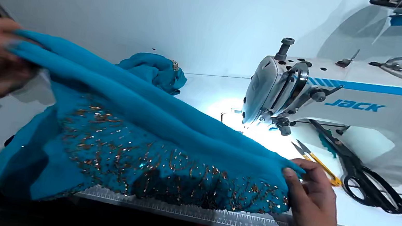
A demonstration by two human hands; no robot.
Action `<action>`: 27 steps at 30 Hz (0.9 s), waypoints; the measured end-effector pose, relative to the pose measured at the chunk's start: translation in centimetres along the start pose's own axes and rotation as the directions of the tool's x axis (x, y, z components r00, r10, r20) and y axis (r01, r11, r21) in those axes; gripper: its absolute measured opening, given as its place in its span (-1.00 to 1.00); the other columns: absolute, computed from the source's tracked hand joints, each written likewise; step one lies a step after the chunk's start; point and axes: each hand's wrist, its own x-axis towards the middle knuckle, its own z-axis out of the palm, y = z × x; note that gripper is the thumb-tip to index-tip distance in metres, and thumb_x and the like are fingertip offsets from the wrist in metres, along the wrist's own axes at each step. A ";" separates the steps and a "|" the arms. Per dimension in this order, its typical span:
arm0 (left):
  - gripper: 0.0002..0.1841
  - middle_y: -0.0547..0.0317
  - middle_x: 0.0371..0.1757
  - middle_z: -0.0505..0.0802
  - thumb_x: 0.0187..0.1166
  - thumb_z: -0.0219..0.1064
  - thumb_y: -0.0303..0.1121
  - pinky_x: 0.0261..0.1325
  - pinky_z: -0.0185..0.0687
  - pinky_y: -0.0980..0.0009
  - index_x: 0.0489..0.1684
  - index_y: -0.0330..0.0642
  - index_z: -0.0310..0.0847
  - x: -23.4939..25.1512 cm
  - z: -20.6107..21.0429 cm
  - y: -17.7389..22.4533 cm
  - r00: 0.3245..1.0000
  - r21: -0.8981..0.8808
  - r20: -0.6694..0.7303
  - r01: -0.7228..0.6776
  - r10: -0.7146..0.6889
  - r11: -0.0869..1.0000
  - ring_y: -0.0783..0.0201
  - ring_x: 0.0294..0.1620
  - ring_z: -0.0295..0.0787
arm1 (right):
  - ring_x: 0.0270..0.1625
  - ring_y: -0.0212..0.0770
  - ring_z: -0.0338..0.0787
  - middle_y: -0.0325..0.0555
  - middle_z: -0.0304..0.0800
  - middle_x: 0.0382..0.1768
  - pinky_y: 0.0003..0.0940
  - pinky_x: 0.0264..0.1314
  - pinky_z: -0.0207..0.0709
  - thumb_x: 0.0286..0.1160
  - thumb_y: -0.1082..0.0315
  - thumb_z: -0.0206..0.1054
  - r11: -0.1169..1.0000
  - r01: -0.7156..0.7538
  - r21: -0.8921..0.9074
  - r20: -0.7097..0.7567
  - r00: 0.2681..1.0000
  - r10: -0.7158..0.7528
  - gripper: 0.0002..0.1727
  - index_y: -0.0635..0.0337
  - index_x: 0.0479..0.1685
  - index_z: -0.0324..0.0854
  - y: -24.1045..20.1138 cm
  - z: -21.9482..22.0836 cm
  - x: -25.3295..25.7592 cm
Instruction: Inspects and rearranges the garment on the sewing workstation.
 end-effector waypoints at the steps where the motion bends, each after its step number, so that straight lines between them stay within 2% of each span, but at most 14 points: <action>1: -0.77 0.60 -0.57 0.70 0.68 0.05 -0.57 -0.64 0.31 0.82 -0.03 0.10 0.40 0.9 1.7 -1.3 0.988 0.093 -0.080 0.141 -0.134 0.986 0.77 -0.72 0.39 | -0.41 -0.66 0.73 -0.46 0.74 -0.26 -0.72 -0.42 0.63 0.55 0.28 0.25 0.995 -0.020 -0.093 -0.016 1.000 0.018 -0.83 0.05 0.03 0.54 0.3 0.0 -0.1; 3: -0.74 0.42 -0.51 0.62 0.70 0.13 -0.54 -0.65 0.29 0.73 0.24 -0.05 0.32 2.0 5.3 -3.1 0.932 0.164 -0.160 0.350 -0.326 0.922 0.65 -0.72 0.36 | -0.40 -0.64 0.70 -0.31 0.73 -0.22 -0.70 -0.42 0.60 0.53 0.23 0.27 0.973 -0.017 -0.232 -0.023 1.000 0.012 -0.72 0.22 0.05 0.55 1.1 -0.4 -0.3; 5: -0.71 0.29 -0.20 0.63 0.71 0.21 -0.47 -0.36 0.52 0.64 0.31 -0.13 0.36 2.4 7.7 -4.4 0.921 0.214 -0.152 0.385 -0.358 0.898 0.58 -0.44 0.53 | -0.38 -0.63 0.73 -0.27 0.75 -0.22 -0.69 -0.40 0.63 0.54 0.19 0.27 0.961 -0.030 -0.274 -0.022 0.999 0.025 -0.68 0.26 0.07 0.56 1.5 -1.1 -0.7; 7: -0.71 0.10 0.15 0.65 0.69 0.29 -0.41 0.10 0.62 0.34 0.29 -0.24 0.48 2.8 9.0 -4.9 0.983 0.381 -0.066 0.186 -0.174 0.906 0.37 0.03 0.63 | -0.35 -0.63 0.75 -0.29 0.75 -0.21 -0.69 -0.36 0.66 0.55 0.18 0.27 0.964 -0.077 -0.253 -0.035 0.997 0.071 -0.67 0.24 0.09 0.57 1.5 -1.5 -0.9; 9: -0.65 -0.28 0.38 0.61 0.71 0.27 -0.28 0.41 0.48 -0.10 0.28 -0.36 0.57 2.7 9.3 -4.6 0.966 0.538 0.237 -0.215 0.099 0.815 -0.08 0.39 0.57 | -0.34 -0.62 0.77 -0.28 0.75 -0.18 -0.68 -0.36 0.69 0.52 0.17 0.30 0.973 -0.102 -0.207 -0.044 0.995 0.094 -0.63 0.26 0.13 0.55 1.4 -1.6 -0.9; 11: -0.53 -0.17 0.27 0.75 0.65 0.18 -0.05 0.39 0.51 -0.19 0.24 -0.26 0.68 2.8 9.5 -4.5 0.780 0.531 0.591 -0.566 0.204 0.631 -0.10 0.35 0.65 | -0.30 -0.57 0.82 -0.26 0.75 -0.11 -0.62 -0.35 0.76 0.43 0.10 0.40 0.982 -0.123 -0.142 -0.026 0.992 0.121 -0.49 0.29 0.22 0.49 1.4 -1.6 -1.0; 13: -0.44 0.01 0.23 0.82 0.53 0.26 0.10 0.41 0.51 -0.25 0.27 -0.16 0.72 2.8 10.0 -4.6 0.599 0.482 0.796 -0.715 0.087 0.507 -0.06 0.35 0.70 | -0.25 -0.54 0.85 -0.26 0.77 -0.02 -0.58 -0.31 0.79 0.32 0.06 0.49 0.986 -0.139 -0.096 0.010 0.990 0.141 -0.35 0.28 0.31 0.44 1.3 -1.7 -1.1; 15: -0.44 0.04 0.18 0.83 0.39 0.43 0.14 0.38 0.43 -0.34 0.18 -0.11 0.76 3.1 9.7 -5.1 0.564 0.515 0.825 -0.729 -0.029 0.451 -0.07 0.31 0.70 | -0.24 -0.54 0.86 -0.28 0.78 -0.01 -0.59 -0.29 0.80 0.38 0.13 0.46 0.989 -0.130 -0.071 0.024 0.991 0.132 -0.41 0.27 0.31 0.44 1.3 -1.8 -1.0; 19: -0.78 -0.07 0.03 0.85 0.37 0.52 -0.29 0.21 0.59 -0.28 -0.20 -0.26 0.80 5.1 6.6 -5.2 0.572 0.501 0.820 -0.730 0.015 0.465 -0.12 0.16 0.77 | -0.32 -0.62 0.83 -0.47 0.81 -0.18 -0.68 -0.33 0.75 0.50 0.33 0.30 0.996 -0.084 -0.012 -0.038 0.996 0.083 -0.73 0.14 0.12 0.49 1.5 -1.7 -1.2; 22: -0.90 0.00 0.02 0.88 0.44 0.39 -0.56 0.26 0.65 -0.09 -0.22 -0.30 0.82 5.4 4.4 -5.4 0.645 0.514 0.765 -0.618 0.008 0.595 0.05 0.14 0.81 | -0.30 -0.61 0.82 -0.52 0.80 -0.24 -0.66 -0.27 0.75 0.55 0.36 0.28 0.999 -0.042 0.028 -0.057 0.997 0.044 -0.81 0.09 0.06 0.49 1.8 -1.6 -1.3; 23: -0.85 0.08 0.02 0.88 0.52 0.27 -0.54 0.27 0.68 0.10 -0.16 -0.27 0.79 4.9 4.0 -5.1 0.681 0.492 0.732 -0.532 0.004 0.689 0.20 0.11 0.81 | -0.29 -0.61 0.81 -0.51 0.79 -0.24 -0.66 -0.25 0.75 0.55 0.39 0.26 0.998 -0.042 0.041 -0.071 0.996 0.044 -0.83 0.08 0.03 0.50 1.8 -1.6 -1.2; 25: -0.78 0.42 -0.11 0.93 0.64 0.20 -0.16 0.12 0.77 0.51 -0.23 0.10 0.80 3.8 3.8 -3.9 0.722 0.296 0.686 -0.396 0.095 0.869 0.53 -0.06 0.84 | -0.30 -0.62 0.81 -0.50 0.78 -0.22 -0.66 -0.25 0.76 0.54 0.47 0.19 0.995 -0.076 0.064 -0.114 0.990 0.083 -0.84 0.08 0.01 0.47 1.6 -1.5 -1.0; 26: -0.76 0.52 -0.19 0.93 0.63 0.27 0.04 0.23 0.73 0.50 -0.32 0.27 0.81 3.1 4.0 -2.8 0.714 0.170 0.684 -0.357 0.151 0.918 0.58 -0.07 0.84 | -0.32 -0.63 0.79 -0.48 0.75 -0.22 -0.67 -0.29 0.75 0.53 0.49 0.16 0.992 -0.109 0.066 -0.141 0.983 0.117 -0.83 0.09 0.01 0.47 1.4 -1.5 -0.9; 27: -0.76 0.58 -0.26 0.91 0.58 0.31 0.09 0.42 0.63 0.42 -0.40 0.36 0.83 2.3 4.4 -1.3 0.700 0.063 0.683 -0.341 0.208 0.938 0.58 -0.06 0.83 | -0.34 -0.63 0.78 -0.48 0.73 -0.23 -0.67 -0.31 0.73 0.53 0.50 0.14 0.988 -0.136 0.071 -0.160 0.976 0.146 -0.82 0.08 0.01 0.46 1.3 -1.5 -0.9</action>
